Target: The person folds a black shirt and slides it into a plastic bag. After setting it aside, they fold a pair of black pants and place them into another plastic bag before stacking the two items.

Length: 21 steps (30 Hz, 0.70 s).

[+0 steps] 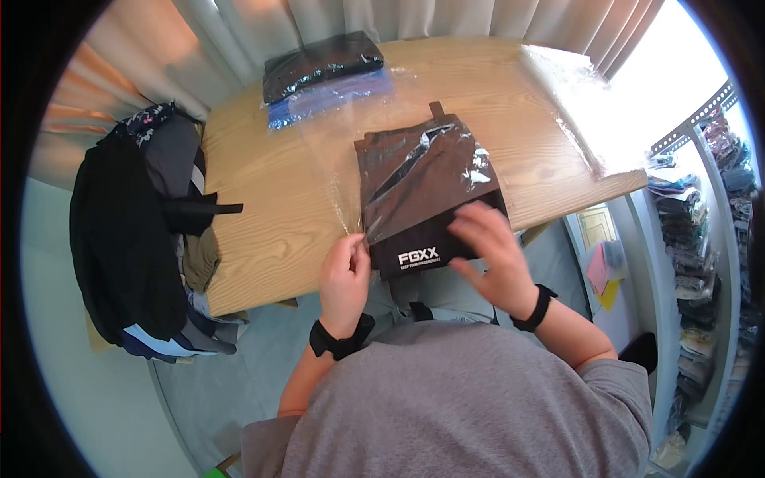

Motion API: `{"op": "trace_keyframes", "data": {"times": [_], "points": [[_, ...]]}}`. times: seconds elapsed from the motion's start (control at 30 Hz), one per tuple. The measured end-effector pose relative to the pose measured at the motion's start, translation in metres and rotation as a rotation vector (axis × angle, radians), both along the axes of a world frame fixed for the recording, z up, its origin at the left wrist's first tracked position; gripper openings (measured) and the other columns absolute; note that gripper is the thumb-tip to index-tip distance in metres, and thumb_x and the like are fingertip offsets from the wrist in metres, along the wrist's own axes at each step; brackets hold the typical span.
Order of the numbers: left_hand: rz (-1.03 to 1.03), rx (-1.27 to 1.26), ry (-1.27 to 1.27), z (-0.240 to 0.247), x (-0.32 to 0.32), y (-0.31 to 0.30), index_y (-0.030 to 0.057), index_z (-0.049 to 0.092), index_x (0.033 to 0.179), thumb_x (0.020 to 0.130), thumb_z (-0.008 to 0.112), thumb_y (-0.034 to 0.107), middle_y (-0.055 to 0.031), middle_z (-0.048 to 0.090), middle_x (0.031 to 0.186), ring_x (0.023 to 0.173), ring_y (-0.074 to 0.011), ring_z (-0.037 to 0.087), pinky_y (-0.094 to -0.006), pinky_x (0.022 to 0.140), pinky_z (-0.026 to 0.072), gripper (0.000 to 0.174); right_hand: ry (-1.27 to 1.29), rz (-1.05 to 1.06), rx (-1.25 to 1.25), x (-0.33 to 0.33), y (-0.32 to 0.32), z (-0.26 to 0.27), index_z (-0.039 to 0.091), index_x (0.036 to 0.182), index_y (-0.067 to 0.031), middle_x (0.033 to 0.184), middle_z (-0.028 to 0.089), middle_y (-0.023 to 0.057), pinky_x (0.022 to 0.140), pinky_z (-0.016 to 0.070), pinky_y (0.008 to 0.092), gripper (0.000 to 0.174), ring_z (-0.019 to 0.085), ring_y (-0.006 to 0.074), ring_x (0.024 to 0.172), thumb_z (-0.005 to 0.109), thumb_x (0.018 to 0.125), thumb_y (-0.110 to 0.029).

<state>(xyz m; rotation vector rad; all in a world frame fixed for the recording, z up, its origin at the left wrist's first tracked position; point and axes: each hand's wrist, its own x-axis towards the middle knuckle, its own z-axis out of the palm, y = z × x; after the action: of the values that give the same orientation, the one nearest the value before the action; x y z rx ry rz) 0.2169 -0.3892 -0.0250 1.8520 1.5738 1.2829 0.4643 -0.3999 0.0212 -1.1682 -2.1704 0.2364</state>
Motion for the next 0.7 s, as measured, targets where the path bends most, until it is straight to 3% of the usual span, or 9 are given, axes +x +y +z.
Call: {"op": "trace_keyframes", "data": {"times": [0.03, 0.07, 0.13, 0.23, 0.6, 0.63, 0.7], "points": [[0.002, -0.002, -0.002, 0.0, 0.001, 0.0, 0.0004, 0.059, 0.1, 0.084, 0.06, 0.001, -0.0099, 0.057, 0.074, 0.061, -0.018, 0.054, -0.0302, 0.057, 0.0442, 0.015, -0.102, 0.169, -0.029, -0.007, -0.002, -0.005, 0.051, 0.127, -0.0073, 0.131, 0.049, 0.0124, 0.103, 0.0356, 0.045, 0.06, 0.044, 0.0299, 0.125, 0.072, 0.071, -0.013], [0.003, -0.003, -0.004, 0.0, 0.003, -0.001, 0.0006, 0.06, 0.1, 0.085, 0.06, 0.001, -0.01, 0.057, 0.074, 0.061, -0.0181, 0.053, -0.03, 0.057, 0.044, 0.015, -0.186, 0.196, -0.071, -0.022, -0.006, -0.005, 0.049, 0.131, -0.0155, 0.132, 0.048, 0.0117, 0.104, 0.0337, 0.0469, 0.06, 0.043, 0.0299, 0.126, 0.069, 0.075, -0.01], [0.014, -0.01, -0.012, 0.0, 0.007, -0.003, 0.0006, 0.06, 0.1, 0.085, 0.06, 0.002, -0.0104, 0.058, 0.075, 0.062, -0.0189, 0.054, -0.0304, 0.057, 0.0447, 0.015, -0.373, 0.127, 0.051, -0.038, 0.001, -0.021, 0.05, 0.131, -0.0236, 0.133, 0.047, 0.0122, 0.104, 0.0324, 0.0498, 0.054, 0.042, 0.0315, 0.127, 0.062, 0.08, -0.008], [0.044, 0.019, -0.019, -0.001, 0.008, -0.004, 0.0006, 0.06, 0.1, 0.086, 0.06, 0.002, -0.0115, 0.06, 0.078, 0.064, -0.0208, 0.057, -0.0316, 0.059, 0.0462, 0.015, -0.305, 0.044, 0.038, -0.054, 0.01, -0.037, 0.046, 0.134, -0.0272, 0.135, 0.045, 0.0141, 0.102, 0.0319, 0.053, 0.056, 0.041, 0.0347, 0.127, 0.055, 0.083, -0.006], [0.09, 0.161, 0.117, -0.004, 0.012, 0.007, 0.0008, 0.06, 0.095, 0.082, 0.061, 0.001, -0.0148, 0.062, 0.079, 0.064, -0.0279, 0.06, -0.0357, 0.058, 0.048, 0.013, -0.223, -0.234, -0.011, -0.086, 0.04, -0.052, 0.044, 0.137, -0.0204, 0.134, 0.043, 0.0202, 0.101, 0.0324, 0.0557, 0.057, 0.04, 0.0398, 0.125, 0.051, 0.084, -0.002], [0.089, 0.172, 0.138, -0.004, 0.012, 0.007, 0.001, 0.06, 0.094, 0.081, 0.061, 0.001, -0.0147, 0.062, 0.077, 0.063, -0.0282, 0.059, -0.036, 0.057, 0.0477, 0.013, -0.248, -0.244, 0.045, -0.087, 0.041, -0.053, 0.046, 0.134, -0.0187, 0.13, 0.045, 0.0214, 0.099, 0.0347, 0.0572, 0.051, 0.042, 0.039, 0.124, 0.055, 0.084, -0.011], [0.084, 0.181, 0.161, -0.006, 0.013, 0.009, 0.0012, 0.06, 0.093, 0.081, 0.061, 0.0, -0.0146, 0.061, 0.076, 0.062, -0.0284, 0.059, -0.0364, 0.056, 0.0474, 0.012, -0.247, -0.258, 0.042, -0.09, 0.044, -0.052, 0.046, 0.134, -0.018, 0.13, 0.046, 0.0213, 0.098, 0.035, 0.0571, 0.051, 0.042, 0.0389, 0.124, 0.055, 0.084, -0.011]]}}
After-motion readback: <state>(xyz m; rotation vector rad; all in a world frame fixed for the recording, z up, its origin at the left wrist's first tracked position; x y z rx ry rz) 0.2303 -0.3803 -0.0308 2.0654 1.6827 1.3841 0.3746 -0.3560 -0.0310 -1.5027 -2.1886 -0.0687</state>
